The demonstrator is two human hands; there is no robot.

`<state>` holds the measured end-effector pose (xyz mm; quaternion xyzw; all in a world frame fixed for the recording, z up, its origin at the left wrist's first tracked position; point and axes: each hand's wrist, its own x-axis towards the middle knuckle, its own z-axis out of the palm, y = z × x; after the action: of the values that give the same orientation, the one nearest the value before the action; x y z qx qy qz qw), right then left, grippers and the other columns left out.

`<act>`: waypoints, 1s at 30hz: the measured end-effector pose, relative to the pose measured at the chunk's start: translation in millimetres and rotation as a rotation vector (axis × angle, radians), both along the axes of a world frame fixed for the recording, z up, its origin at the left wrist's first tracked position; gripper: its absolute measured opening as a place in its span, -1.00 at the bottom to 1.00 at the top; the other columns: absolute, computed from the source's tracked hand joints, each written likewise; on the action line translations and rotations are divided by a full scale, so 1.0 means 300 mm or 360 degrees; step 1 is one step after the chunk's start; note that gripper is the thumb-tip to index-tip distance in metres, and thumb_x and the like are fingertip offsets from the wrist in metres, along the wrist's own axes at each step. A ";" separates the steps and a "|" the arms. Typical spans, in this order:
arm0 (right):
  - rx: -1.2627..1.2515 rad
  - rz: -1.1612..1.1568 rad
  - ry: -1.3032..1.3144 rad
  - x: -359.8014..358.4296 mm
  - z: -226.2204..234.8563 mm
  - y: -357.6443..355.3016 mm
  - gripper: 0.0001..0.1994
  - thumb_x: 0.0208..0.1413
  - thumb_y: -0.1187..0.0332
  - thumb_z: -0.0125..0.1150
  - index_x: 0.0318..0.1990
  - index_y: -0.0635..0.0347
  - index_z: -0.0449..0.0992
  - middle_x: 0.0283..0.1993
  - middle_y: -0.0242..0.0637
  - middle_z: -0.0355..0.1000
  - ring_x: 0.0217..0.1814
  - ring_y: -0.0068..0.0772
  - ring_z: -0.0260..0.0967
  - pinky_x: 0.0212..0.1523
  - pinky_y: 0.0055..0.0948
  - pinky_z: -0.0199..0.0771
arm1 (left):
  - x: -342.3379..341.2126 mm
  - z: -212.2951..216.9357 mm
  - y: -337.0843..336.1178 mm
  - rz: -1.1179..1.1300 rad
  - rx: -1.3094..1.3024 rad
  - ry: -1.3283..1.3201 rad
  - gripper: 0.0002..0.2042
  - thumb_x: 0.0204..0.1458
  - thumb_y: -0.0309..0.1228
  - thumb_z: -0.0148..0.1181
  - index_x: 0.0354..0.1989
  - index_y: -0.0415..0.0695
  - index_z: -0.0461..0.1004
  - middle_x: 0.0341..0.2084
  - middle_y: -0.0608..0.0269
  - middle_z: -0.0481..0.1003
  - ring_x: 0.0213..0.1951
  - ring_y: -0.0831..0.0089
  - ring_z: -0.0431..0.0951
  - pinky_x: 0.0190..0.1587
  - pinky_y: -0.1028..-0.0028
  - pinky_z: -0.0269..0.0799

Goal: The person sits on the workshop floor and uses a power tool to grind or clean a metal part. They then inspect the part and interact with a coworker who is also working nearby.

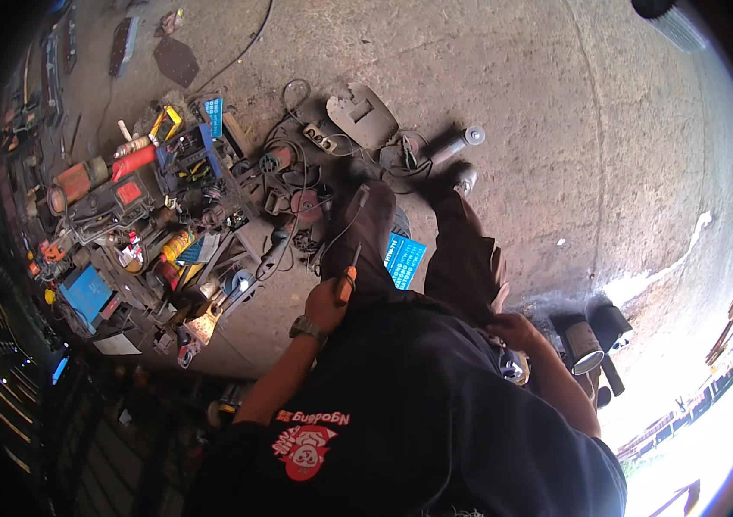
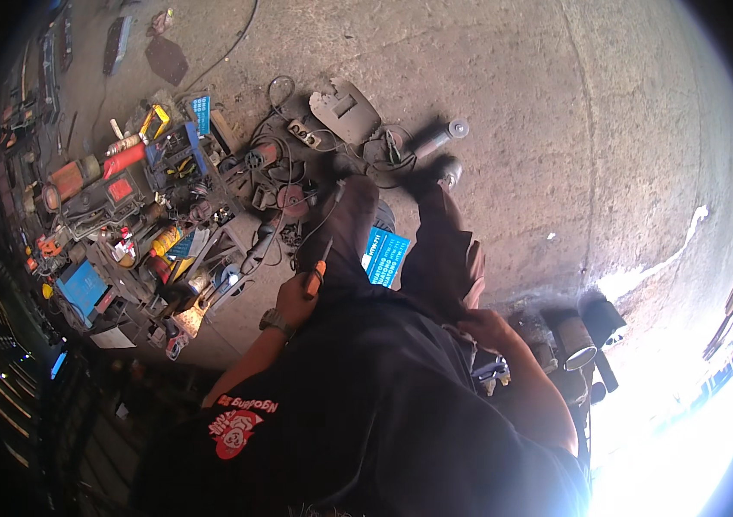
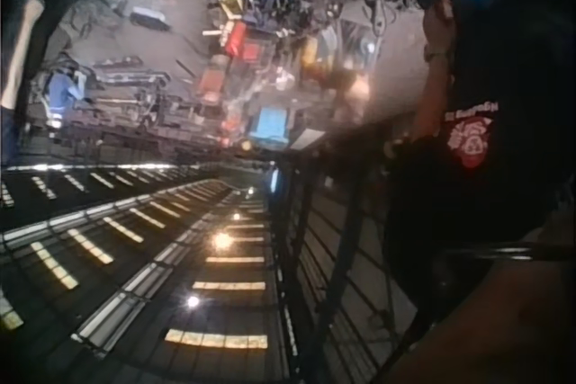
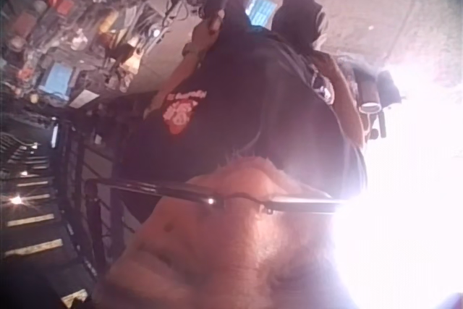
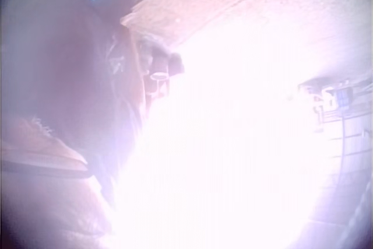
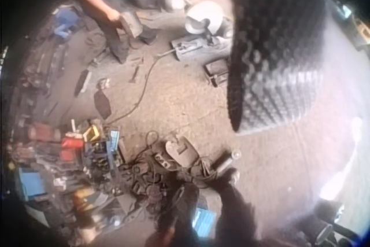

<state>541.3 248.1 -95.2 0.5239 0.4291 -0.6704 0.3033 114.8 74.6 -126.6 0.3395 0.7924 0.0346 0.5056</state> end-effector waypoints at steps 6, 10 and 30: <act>0.0211 0.0035 0.0252 -0.026 0.152 -0.024 -0.63 0.12 0.19 0.28 -0.07 0.32 0.57 -0.25 0.10 0.56 -0.15 -0.16 0.60 -0.13 -0.19 0.52 | -0.085 0.128 0.070 0.0168 -0.0371 -0.0348 -0.68 -0.04 -0.35 0.30 -0.10 -0.15 0.52 -0.33 -0.09 0.58 -0.19 -0.09 0.60 -0.14 0.13 0.53; 0.0136 0.0196 0.0171 -0.069 0.063 -0.014 -0.71 0.12 0.15 0.17 -0.13 0.12 0.61 -0.25 0.01 0.58 -0.10 0.08 0.54 -0.09 -0.14 0.53 | -0.126 0.136 0.092 -0.0027 -0.0211 -0.0443 -0.63 -0.05 -0.34 0.33 -0.05 -0.16 0.52 -0.29 -0.08 0.60 -0.18 -0.02 0.63 -0.15 0.19 0.54; 0.1563 0.0395 0.0993 -0.625 -1.501 0.692 -0.38 -0.02 0.30 0.43 0.24 0.15 0.36 0.09 -0.05 0.46 0.10 0.04 0.46 0.10 -0.12 0.49 | 0.037 -1.390 0.964 0.0831 0.0569 -0.1291 -0.90 0.21 -0.38 0.20 -0.26 -0.15 0.51 -0.44 0.26 0.56 -0.48 0.62 0.49 -0.50 0.63 0.29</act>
<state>353.6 455.6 -545.5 0.3270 0.8158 -0.4754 -0.0389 125.8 363.8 -543.7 0.1707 0.5725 0.4236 0.6809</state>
